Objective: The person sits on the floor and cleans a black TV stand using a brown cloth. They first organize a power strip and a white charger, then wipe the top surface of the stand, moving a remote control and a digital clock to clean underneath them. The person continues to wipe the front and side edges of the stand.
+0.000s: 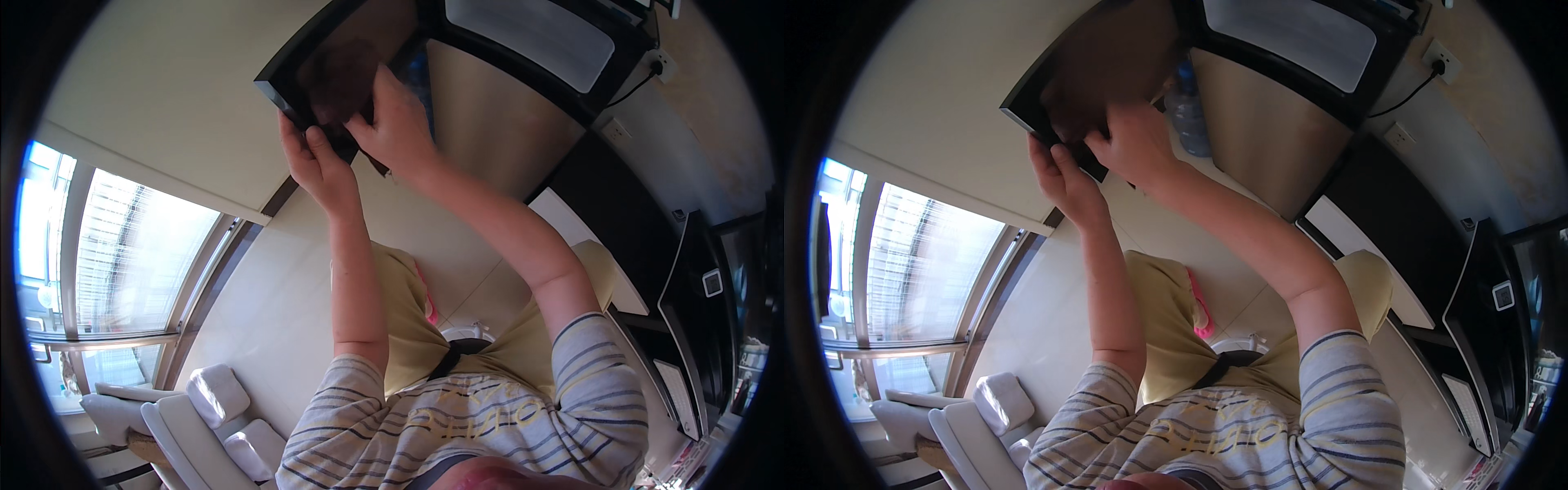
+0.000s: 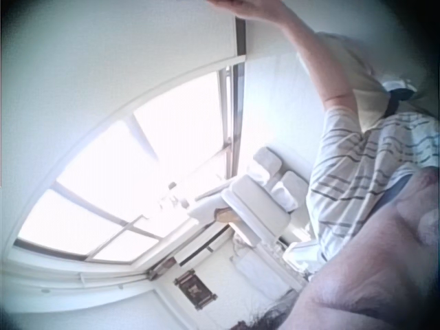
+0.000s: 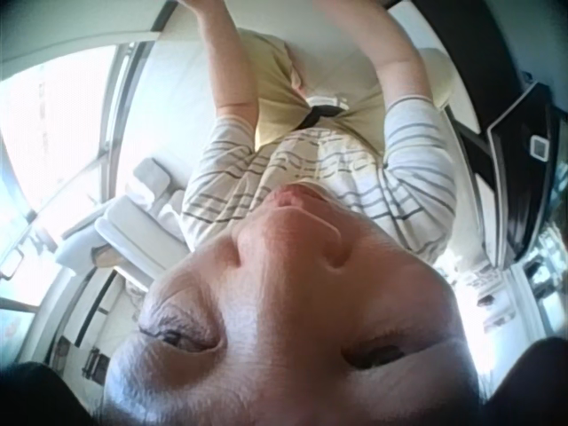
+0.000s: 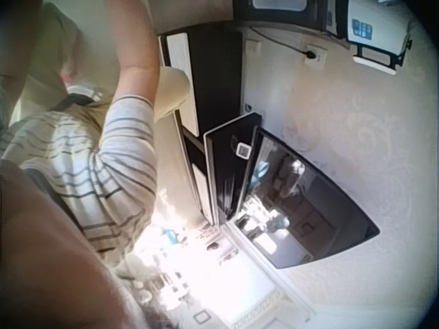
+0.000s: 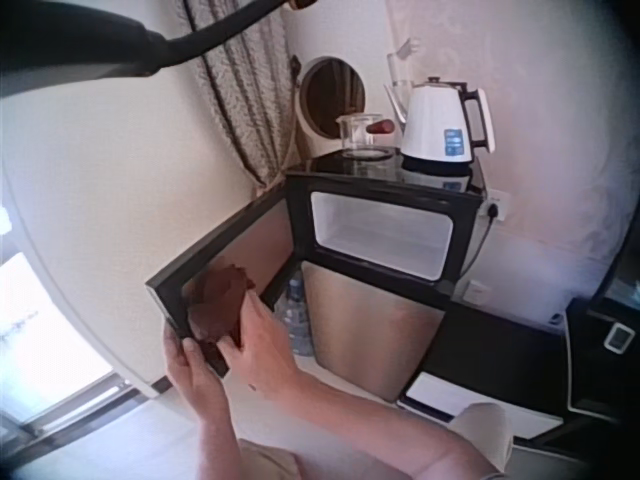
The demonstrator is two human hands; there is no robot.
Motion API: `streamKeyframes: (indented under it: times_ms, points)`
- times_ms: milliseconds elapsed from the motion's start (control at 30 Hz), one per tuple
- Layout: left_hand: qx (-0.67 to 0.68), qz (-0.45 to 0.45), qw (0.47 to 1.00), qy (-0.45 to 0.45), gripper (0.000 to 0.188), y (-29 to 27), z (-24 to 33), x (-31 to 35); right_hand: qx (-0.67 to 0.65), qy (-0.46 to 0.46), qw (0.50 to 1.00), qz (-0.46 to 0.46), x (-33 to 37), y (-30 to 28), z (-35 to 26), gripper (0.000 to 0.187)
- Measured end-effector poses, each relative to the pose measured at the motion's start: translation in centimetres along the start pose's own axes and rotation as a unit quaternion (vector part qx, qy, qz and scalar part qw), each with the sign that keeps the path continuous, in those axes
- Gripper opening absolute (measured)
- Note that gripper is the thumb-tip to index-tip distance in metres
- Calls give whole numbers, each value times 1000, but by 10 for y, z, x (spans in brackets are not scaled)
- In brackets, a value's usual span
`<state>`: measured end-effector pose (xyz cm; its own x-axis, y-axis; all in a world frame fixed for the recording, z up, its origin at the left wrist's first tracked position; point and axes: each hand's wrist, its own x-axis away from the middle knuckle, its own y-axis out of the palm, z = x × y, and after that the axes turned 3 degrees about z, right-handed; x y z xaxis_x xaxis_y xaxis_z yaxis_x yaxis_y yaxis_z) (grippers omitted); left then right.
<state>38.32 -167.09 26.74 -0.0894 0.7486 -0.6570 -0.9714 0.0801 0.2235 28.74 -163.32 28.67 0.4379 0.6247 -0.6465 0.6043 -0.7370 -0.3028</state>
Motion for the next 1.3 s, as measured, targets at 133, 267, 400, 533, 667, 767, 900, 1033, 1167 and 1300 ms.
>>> streamKeyframes:
  times_ms: [133, 267, 400, 533, 667, 767, 900, 1033, 1167, 1300]
  points:
    - [-6, 4, 1000, 17, 39, 2, 0, 6, 45, -140, 987, 66, -12, -4, -27, 30]
    - [88, -36, 995, -37, 41, -1, 10, 6, 84, -102, 989, -65, 21, -14, 5, 33]
    - [-52, 21, 993, 100, 47, 4, 28, 40, 51, 74, 993, -71, 48, -67, 27, 37]
    - [33, -225, 973, 50, 68, 36, 22, 109, -107, 187, 976, -16, 65, -118, 31, 42]
    - [104, -236, 963, -82, 81, 85, 16, 139, -225, 260, 936, -73, 74, -154, 29, 57]
    - [135, -213, 936, -244, 68, 119, 11, 117, -190, 263, 943, -73, 75, -184, 26, 58]
    - [108, -203, 973, -31, 63, 197, -1, 51, 207, -9, 974, 91, 69, -223, 34, 46]
    - [-231, -305, 912, 149, 63, 254, -123, -28, 322, -63, 928, 175, 68, -233, 42, 43]
    - [-269, -373, 847, 266, 52, 300, -111, 5, 338, -40, 921, 189, 72, -247, 60, 44]
    - [-68, -477, 840, 250, 45, 300, -23, 65, 351, -18, 916, 195, 72, -261, 74, 44]
